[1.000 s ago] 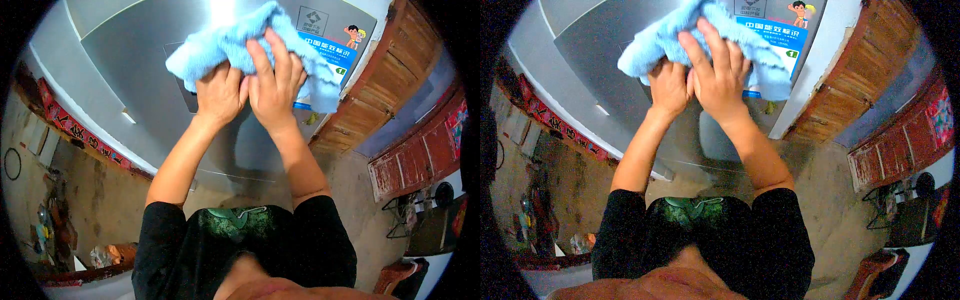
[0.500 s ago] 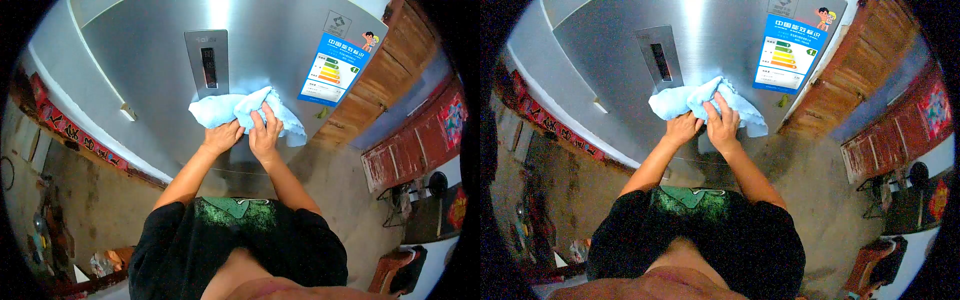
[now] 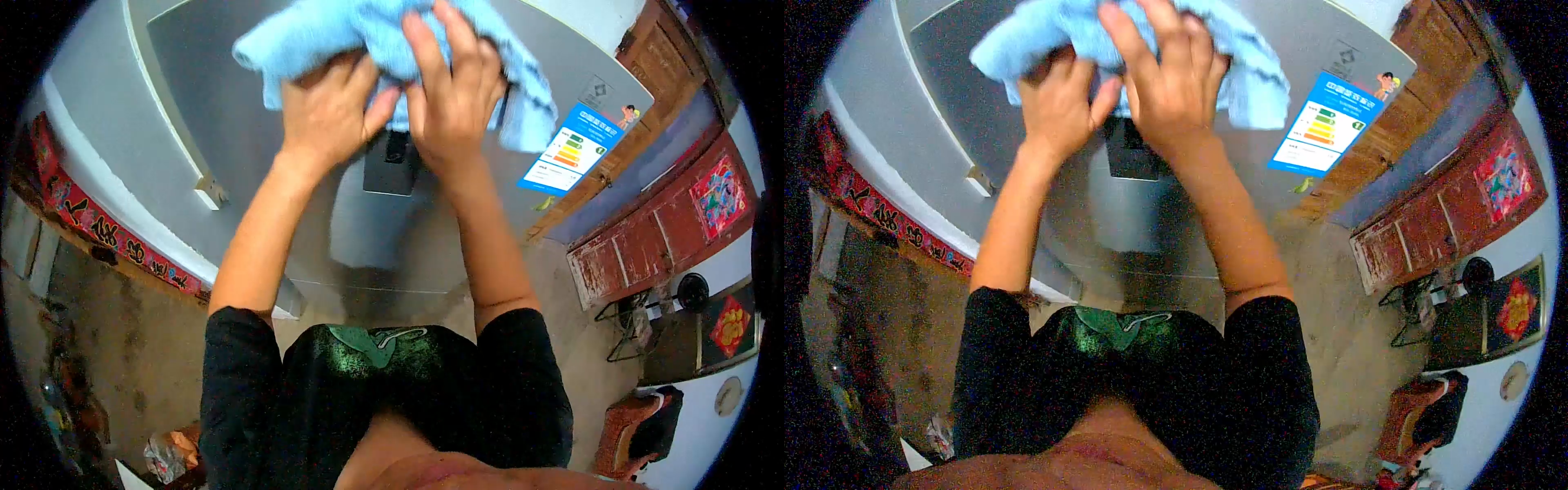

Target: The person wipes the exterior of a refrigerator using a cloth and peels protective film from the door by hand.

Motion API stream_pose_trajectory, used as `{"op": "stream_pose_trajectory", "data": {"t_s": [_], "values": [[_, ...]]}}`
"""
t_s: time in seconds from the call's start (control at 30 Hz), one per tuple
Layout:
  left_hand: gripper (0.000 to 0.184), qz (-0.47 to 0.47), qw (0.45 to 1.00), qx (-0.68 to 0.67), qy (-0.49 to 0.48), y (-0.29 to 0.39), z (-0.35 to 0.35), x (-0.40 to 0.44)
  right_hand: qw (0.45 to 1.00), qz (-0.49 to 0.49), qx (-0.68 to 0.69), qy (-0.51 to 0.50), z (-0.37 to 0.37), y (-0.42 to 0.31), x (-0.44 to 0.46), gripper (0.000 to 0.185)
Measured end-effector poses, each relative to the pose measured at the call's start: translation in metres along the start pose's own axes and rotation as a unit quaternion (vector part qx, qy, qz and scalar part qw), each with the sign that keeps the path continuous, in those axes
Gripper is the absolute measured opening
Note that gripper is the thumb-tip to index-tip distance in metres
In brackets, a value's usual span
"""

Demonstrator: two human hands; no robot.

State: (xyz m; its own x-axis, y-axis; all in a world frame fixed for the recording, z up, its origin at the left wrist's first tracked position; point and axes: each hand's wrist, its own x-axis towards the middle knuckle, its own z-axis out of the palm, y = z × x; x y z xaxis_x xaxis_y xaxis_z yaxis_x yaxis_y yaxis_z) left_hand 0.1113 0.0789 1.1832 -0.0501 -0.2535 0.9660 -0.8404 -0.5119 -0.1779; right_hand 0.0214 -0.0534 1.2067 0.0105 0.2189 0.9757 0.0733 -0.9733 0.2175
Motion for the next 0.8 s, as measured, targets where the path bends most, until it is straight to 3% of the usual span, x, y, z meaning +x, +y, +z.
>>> {"op": "stream_pose_trajectory", "data": {"t_s": [0.03,0.07,0.13,0.27,0.33,0.4,0.47,0.5,0.53,0.63,0.73,0.8], "values": [[0.050,0.002,1.000,0.025,0.006,-0.011,-0.005,0.012,1.000,-0.021,0.016,0.013,0.006,-0.001,0.018,0.066],[0.049,0.004,0.999,0.051,0.011,-0.022,-0.007,0.022,0.994,0.020,-0.020,-0.101,0.000,-0.015,0.042,0.074],[0.043,0.011,0.995,0.090,0.045,-0.052,-0.003,0.026,0.994,0.000,-0.023,-0.103,0.005,-0.027,0.064,0.078],[0.045,0.000,0.995,0.101,0.015,-0.053,-0.017,0.022,0.995,0.013,-0.030,-0.090,0.021,-0.037,0.063,0.076],[0.045,-0.024,0.994,0.105,0.002,-0.056,-0.011,0.006,0.994,0.006,-0.012,-0.108,0.028,-0.043,0.055,0.075],[0.047,-0.049,0.998,0.018,0.031,-0.051,-0.015,-0.009,0.992,0.001,0.005,-0.124,0.039,-0.048,0.036,0.073],[0.053,-0.095,0.995,0.025,-0.015,-0.054,-0.012,-0.039,0.988,-0.019,0.133,-0.074,0.056,-0.055,0.013,0.071],[0.053,-0.106,0.994,0.025,-0.028,-0.056,-0.012,-0.054,0.995,0.016,0.060,-0.073,0.045,-0.078,0.006,0.063],[0.053,-0.116,0.992,0.025,-0.040,-0.057,-0.012,-0.069,0.999,-0.014,0.007,-0.046,0.055,-0.081,-0.004,0.059],[0.053,-0.171,0.979,0.000,-0.115,-0.061,-0.014,-0.114,0.993,0.010,0.072,-0.098,0.062,-0.102,-0.031,0.060],[0.053,-0.168,0.980,-0.006,-0.107,-0.068,-0.012,-0.154,0.971,0.057,0.165,-0.162,0.061,-0.124,-0.055,0.053],[0.052,-0.153,0.982,-0.017,-0.106,-0.073,-0.019,-0.160,0.975,0.051,0.159,-0.145,0.069,-0.130,-0.072,0.053]]}}
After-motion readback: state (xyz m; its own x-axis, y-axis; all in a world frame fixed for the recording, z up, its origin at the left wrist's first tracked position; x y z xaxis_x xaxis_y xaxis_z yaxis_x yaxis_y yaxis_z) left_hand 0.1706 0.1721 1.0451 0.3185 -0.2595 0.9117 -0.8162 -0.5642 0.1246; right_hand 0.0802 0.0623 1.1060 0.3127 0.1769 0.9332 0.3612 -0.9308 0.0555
